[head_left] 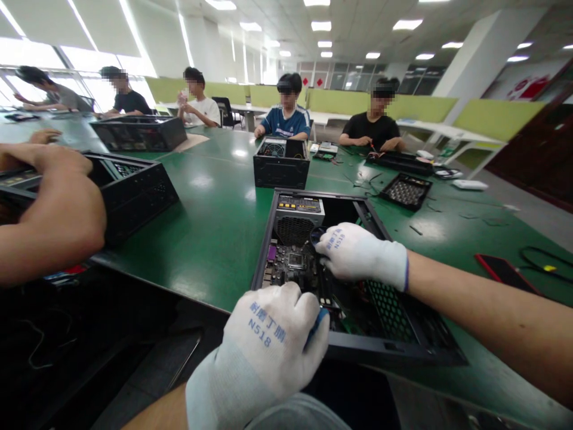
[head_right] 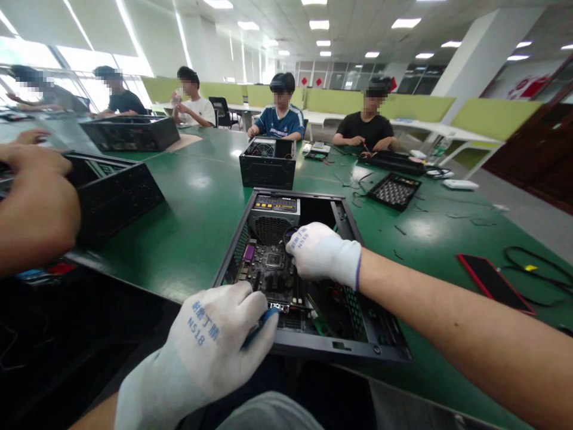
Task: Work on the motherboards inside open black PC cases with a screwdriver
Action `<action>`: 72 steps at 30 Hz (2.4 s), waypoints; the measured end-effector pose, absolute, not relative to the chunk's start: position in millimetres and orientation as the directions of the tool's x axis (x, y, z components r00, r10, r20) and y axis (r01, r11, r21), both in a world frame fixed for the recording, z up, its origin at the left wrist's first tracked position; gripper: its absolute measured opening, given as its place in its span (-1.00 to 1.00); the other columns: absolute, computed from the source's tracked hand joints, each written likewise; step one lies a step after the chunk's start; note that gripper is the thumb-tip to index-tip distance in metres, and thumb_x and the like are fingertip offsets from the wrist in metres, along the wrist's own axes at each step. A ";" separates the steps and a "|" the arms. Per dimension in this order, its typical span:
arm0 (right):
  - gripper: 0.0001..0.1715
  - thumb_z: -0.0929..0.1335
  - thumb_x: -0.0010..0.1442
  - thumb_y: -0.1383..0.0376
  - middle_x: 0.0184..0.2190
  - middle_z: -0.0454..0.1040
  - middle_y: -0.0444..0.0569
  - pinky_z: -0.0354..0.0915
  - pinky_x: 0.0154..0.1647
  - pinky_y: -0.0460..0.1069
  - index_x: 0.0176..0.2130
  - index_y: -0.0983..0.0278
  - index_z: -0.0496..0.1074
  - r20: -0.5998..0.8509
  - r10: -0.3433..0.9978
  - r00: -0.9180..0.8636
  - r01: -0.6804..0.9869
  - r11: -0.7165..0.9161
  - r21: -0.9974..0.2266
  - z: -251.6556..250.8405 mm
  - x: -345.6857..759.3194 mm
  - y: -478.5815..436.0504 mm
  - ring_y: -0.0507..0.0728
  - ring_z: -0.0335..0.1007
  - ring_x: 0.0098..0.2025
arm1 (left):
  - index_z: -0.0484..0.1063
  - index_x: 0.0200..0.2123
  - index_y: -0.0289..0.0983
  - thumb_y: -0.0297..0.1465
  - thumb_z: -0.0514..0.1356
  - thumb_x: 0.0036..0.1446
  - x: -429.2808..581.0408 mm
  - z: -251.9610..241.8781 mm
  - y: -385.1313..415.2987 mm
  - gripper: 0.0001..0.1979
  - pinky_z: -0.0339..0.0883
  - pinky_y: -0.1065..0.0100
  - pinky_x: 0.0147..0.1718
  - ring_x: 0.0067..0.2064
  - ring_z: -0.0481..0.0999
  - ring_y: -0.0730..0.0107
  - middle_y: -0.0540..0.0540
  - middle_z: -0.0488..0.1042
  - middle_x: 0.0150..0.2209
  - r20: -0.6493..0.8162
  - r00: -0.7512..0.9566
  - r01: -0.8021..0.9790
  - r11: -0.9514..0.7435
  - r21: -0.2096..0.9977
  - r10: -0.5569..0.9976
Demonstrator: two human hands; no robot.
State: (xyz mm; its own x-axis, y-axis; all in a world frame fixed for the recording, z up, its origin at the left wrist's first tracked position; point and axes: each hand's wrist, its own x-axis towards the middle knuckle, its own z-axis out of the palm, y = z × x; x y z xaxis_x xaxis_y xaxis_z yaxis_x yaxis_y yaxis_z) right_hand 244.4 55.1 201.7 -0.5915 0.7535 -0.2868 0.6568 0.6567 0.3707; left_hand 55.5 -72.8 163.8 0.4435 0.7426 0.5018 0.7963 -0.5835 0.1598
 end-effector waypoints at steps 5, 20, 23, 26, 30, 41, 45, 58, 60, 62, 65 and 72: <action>-0.71 0.36 0.27 0.26 -0.20 0.69 0.19 0.36 -0.21 0.09 -0.19 0.30 0.69 -0.297 0.831 -0.469 0.698 0.556 0.451 204.5 261.4 69.7 0.34 0.64 -0.13 | 0.30 -0.39 -0.12 -0.26 0.16 0.36 55.8 164.0 -72.9 -0.77 0.14 0.17 -0.53 -0.49 0.44 0.22 -0.02 0.41 -0.45 0.517 0.436 0.799 -0.581 0.154 0.737; -0.59 0.31 0.37 0.16 -0.09 0.64 0.28 0.34 -0.05 0.16 -0.04 0.36 0.61 -0.075 0.875 -0.479 0.769 0.459 0.445 185.9 283.1 113.2 0.38 0.55 -0.01 | 0.31 -0.39 -0.13 -0.29 0.13 0.38 54.7 165.8 -74.1 -0.77 0.15 0.18 -0.47 -0.43 0.46 0.26 0.00 0.43 -0.41 0.428 0.440 0.818 -0.550 0.172 0.789; -0.47 0.23 0.44 0.05 -0.06 0.63 0.24 0.35 -0.01 0.15 0.01 0.35 0.59 0.008 0.868 -0.496 0.800 0.454 0.392 191.7 294.1 106.0 0.36 0.54 0.01 | 0.31 -0.38 -0.12 -0.27 0.11 0.39 54.8 167.2 -73.9 -0.77 0.17 0.17 -0.45 -0.42 0.45 0.24 0.00 0.42 -0.40 0.399 0.439 0.819 -0.541 0.190 0.805; -0.43 0.24 0.43 0.01 -0.04 0.62 0.23 0.33 0.07 0.13 0.05 0.37 0.58 0.179 0.851 -0.493 0.864 0.456 0.214 193.8 309.2 92.6 0.33 0.51 0.04 | 0.30 -0.37 -0.13 -0.30 0.11 0.37 54.5 170.9 -74.3 -0.80 0.21 0.17 -0.43 -0.39 0.47 0.23 0.01 0.42 -0.38 0.375 0.445 0.804 -0.547 0.233 0.813; -0.47 0.29 0.41 0.00 -0.08 0.63 0.17 0.35 0.06 0.13 -0.01 0.34 0.60 0.330 0.839 -0.432 0.874 0.480 -0.077 188.7 327.1 71.7 0.30 0.51 -0.02 | 0.34 -0.28 -0.15 -0.36 0.09 0.35 52.6 179.9 -73.2 -0.89 0.33 0.16 -0.35 -0.31 0.51 0.21 -0.02 0.46 -0.31 0.299 0.471 0.782 -0.550 0.294 0.830; -0.51 0.32 0.40 0.02 -0.07 0.61 0.18 0.32 0.11 0.15 0.00 0.35 0.59 0.376 0.807 -0.454 0.822 0.543 -0.173 181.4 333.6 62.4 0.31 0.49 0.01 | 0.40 0.09 -0.28 -0.33 0.08 0.42 80.7 202.2 9.1 -0.72 0.50 0.09 0.05 0.04 0.58 0.04 -0.27 0.48 0.06 -0.059 0.597 0.800 -0.599 -0.031 0.800; -0.49 0.32 0.42 0.02 -0.05 0.59 0.18 0.31 0.12 0.15 0.04 0.36 0.57 0.379 0.798 -0.468 0.825 0.548 -0.135 178.3 334.2 63.7 0.32 0.47 0.03 | 0.39 0.20 -0.31 -0.31 0.23 0.30 108.0 191.5 60.5 -0.56 0.49 0.14 0.09 0.10 0.60 0.00 -0.32 0.52 0.13 -0.300 0.556 0.794 -0.602 -0.085 0.775; -0.49 0.30 0.44 0.01 -0.04 0.61 0.17 0.29 0.15 0.17 0.01 0.35 0.57 0.417 0.771 -0.481 0.806 0.577 -0.136 173.2 338.1 57.7 0.33 0.48 0.07 | 0.46 0.18 -0.36 -0.42 0.45 -0.02 129.7 139.1 114.7 -0.35 0.44 0.18 0.21 0.19 0.58 -0.05 -0.35 0.57 0.16 -0.496 0.506 0.755 -0.640 -0.142 0.706; -0.50 0.31 0.44 0.01 -0.04 0.61 0.17 0.29 0.15 0.18 0.00 0.35 0.58 0.410 0.766 -0.495 0.799 0.586 -0.132 173.7 338.3 56.4 0.35 0.48 0.08 | 0.43 0.21 -0.39 -0.43 0.44 0.00 129.0 136.9 114.5 -0.32 0.43 0.16 0.21 0.20 0.56 -0.07 -0.38 0.54 0.18 -0.490 0.498 0.759 -0.633 -0.153 0.715; -0.51 0.30 0.44 0.01 -0.05 0.61 0.17 0.29 0.14 0.18 -0.01 0.34 0.58 0.409 0.766 -0.496 0.796 0.589 -0.138 174.5 338.5 55.3 0.35 0.48 0.07 | 0.44 0.21 -0.40 -0.43 0.42 0.02 128.3 135.3 114.8 -0.35 0.45 0.15 0.19 0.18 0.58 -0.08 -0.39 0.54 0.18 -0.485 0.491 0.763 -0.626 -0.162 0.724; -0.51 0.30 0.44 0.01 -0.05 0.61 0.18 0.29 0.13 0.18 -0.01 0.34 0.58 0.406 0.764 -0.502 0.792 0.595 -0.139 175.5 339.0 54.6 0.34 0.48 0.06 | 0.47 0.18 -0.38 -0.40 0.39 0.08 127.9 134.7 115.4 -0.43 0.46 0.14 0.17 0.17 0.59 -0.08 -0.38 0.54 0.17 -0.476 0.494 0.762 -0.626 -0.166 0.728; -0.49 0.27 0.45 0.00 -0.04 0.60 0.20 0.28 0.12 0.18 0.00 0.33 0.57 0.434 0.735 -0.521 0.782 0.614 -0.101 170.0 341.9 55.6 0.35 0.47 0.05 | 0.54 0.10 -0.33 -0.41 0.31 0.20 130.4 136.2 118.5 -0.61 0.46 0.18 0.16 0.14 0.61 -0.01 -0.33 0.59 0.13 -0.487 0.482 0.762 -0.623 -0.177 0.728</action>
State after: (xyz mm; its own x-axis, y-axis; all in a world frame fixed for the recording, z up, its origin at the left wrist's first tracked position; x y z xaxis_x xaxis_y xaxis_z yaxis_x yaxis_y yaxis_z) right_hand 341.9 55.6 170.0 -0.5210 0.7349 0.4342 0.7824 0.6145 -0.1012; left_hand 130.4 118.5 136.2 0.4822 0.7284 -0.4868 0.7620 -0.6229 -0.1773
